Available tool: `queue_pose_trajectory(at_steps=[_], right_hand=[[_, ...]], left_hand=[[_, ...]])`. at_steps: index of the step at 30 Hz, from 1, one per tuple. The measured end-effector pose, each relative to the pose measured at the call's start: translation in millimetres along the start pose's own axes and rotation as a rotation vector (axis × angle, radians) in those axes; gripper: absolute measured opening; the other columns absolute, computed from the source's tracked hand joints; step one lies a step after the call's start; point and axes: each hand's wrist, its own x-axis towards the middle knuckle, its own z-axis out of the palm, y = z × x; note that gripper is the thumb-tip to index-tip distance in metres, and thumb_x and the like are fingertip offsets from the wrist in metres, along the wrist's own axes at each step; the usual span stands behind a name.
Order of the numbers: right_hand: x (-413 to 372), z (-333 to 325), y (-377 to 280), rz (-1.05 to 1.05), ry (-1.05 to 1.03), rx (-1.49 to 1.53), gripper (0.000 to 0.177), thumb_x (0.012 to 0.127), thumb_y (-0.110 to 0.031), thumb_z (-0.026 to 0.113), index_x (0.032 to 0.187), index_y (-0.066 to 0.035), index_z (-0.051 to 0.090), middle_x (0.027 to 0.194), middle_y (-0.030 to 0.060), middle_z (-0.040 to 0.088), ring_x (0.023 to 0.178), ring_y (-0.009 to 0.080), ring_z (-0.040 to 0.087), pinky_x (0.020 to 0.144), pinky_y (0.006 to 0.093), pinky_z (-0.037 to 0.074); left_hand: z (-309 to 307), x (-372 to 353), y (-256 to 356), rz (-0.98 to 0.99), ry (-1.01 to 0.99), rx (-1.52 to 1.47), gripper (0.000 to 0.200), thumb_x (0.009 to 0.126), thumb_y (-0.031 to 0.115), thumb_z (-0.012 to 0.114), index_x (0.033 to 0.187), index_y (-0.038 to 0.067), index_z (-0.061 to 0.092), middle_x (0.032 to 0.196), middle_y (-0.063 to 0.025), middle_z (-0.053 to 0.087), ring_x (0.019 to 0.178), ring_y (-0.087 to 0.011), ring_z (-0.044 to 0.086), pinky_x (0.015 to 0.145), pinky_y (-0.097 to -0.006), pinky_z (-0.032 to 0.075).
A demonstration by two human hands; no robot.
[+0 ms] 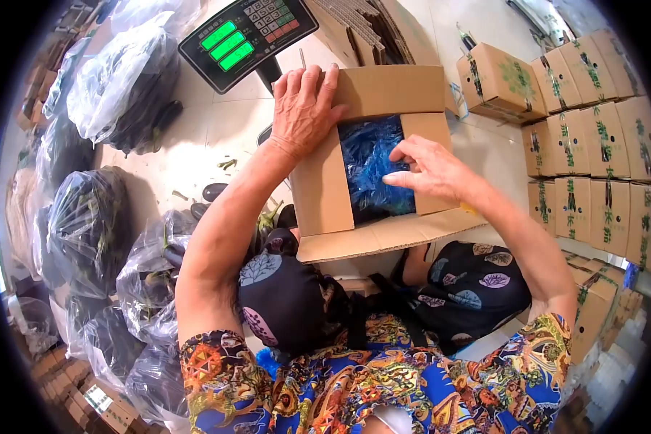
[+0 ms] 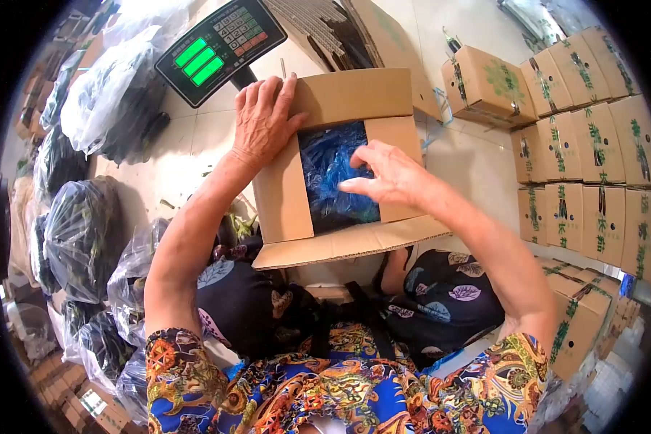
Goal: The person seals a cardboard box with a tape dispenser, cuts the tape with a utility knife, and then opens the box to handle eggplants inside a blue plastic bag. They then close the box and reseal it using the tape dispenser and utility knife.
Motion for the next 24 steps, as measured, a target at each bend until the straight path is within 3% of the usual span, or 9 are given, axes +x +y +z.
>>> queue_pose_trajectory(at_steps=[3,5,9,10,13,17,20,21,24], right_hand=[[-12,9,-34,-0.442,0.117,-0.097,0.031,0.084,-0.019,0.07,0.109,-0.003,0.062,0.107,0.0156,0.061,0.101,0.0325,0.059,0.092,0.0391,0.048],[-1,32,-29,-0.512,-0.044,-0.169,0.027,0.087,-0.012,0.065,0.112,-0.001,0.062,0.11,0.0171,0.061,0.105,0.0353,0.058,0.091,0.042,0.048],[51,63,0,0.013,-0.486,-0.364,0.017,0.087,-0.012,0.059,0.097,0.0,0.067,0.112,0.0169,0.063,0.101,0.0364,0.058,0.088,0.0464,0.049],[50,64,-4,0.026,-0.457,-0.344,0.014,0.087,-0.014,0.062,0.093,-0.001,0.065,0.103,0.0172,0.062,0.093,0.0373,0.06,0.082,0.048,0.051],[24,50,-17,-0.503,-0.006,-0.343,0.017,0.087,-0.016,0.064,0.089,0.001,0.061,0.091,0.0161,0.059,0.081,0.0379,0.06,0.075,0.0472,0.051],[-25,-8,-33,-0.161,0.237,-0.376,0.021,0.081,-0.018,0.072,0.095,-0.005,0.062,0.092,0.0138,0.059,0.082,0.0334,0.061,0.073,0.0424,0.051],[-70,-30,-28,-0.142,0.035,-0.155,0.038,0.076,-0.029,0.078,0.1,-0.005,0.062,0.097,0.0151,0.06,0.092,0.0358,0.06,0.083,0.044,0.051],[-79,-29,-32,-0.358,0.04,-0.057,0.047,0.07,-0.031,0.082,0.104,-0.005,0.062,0.102,0.0145,0.061,0.097,0.0349,0.061,0.083,0.0427,0.051],[-90,4,-31,-0.37,0.072,-0.338,0.039,0.074,-0.028,0.079,0.1,-0.005,0.061,0.103,0.0114,0.063,0.1,0.0303,0.061,0.084,0.0383,0.049]], left_hand=[[-1,0,2,-0.012,0.016,0.013,0.073,0.075,0.031,0.077,0.138,0.007,0.048,0.116,-0.009,0.052,0.108,-0.0291,0.049,0.096,-0.043,0.036],[2,6,-2,-0.016,0.001,0.02,0.07,0.074,0.031,0.077,0.135,0.008,0.051,0.112,-0.0082,0.053,0.106,-0.029,0.05,0.093,-0.0425,0.037],[-13,-3,13,0.086,0.131,-0.009,0.072,0.07,0.024,0.079,0.135,0.012,0.051,0.111,-0.007,0.052,0.106,-0.0284,0.05,0.092,-0.0427,0.037],[-14,-13,16,0.106,0.138,0.001,0.075,0.07,0.023,0.078,0.138,0.012,0.049,0.114,-0.0066,0.049,0.11,-0.028,0.048,0.096,-0.0436,0.035],[-9,-23,11,0.178,0.163,0.068,0.076,0.07,0.018,0.077,0.14,0.012,0.047,0.119,-0.0065,0.048,0.115,-0.0273,0.047,0.099,-0.0431,0.034],[-23,-27,24,0.129,0.138,0.075,0.066,0.072,0.013,0.074,0.134,0.011,0.052,0.113,-0.0065,0.052,0.104,-0.0258,0.053,0.092,-0.0409,0.039],[-41,-32,38,0.127,0.158,0.019,0.046,0.075,0.005,0.067,0.121,0.01,0.06,0.096,-0.005,0.058,0.084,-0.0227,0.059,0.075,-0.0357,0.046],[-45,-31,38,0.119,0.12,-0.017,0.042,0.076,0.005,0.065,0.117,0.011,0.061,0.093,-0.0038,0.057,0.083,-0.0215,0.059,0.073,-0.0345,0.046],[-60,-23,35,0.119,0.024,-0.112,0.028,0.077,0.005,0.062,0.104,0.014,0.061,0.083,-0.0017,0.055,0.078,-0.0196,0.059,0.066,-0.0333,0.048]])
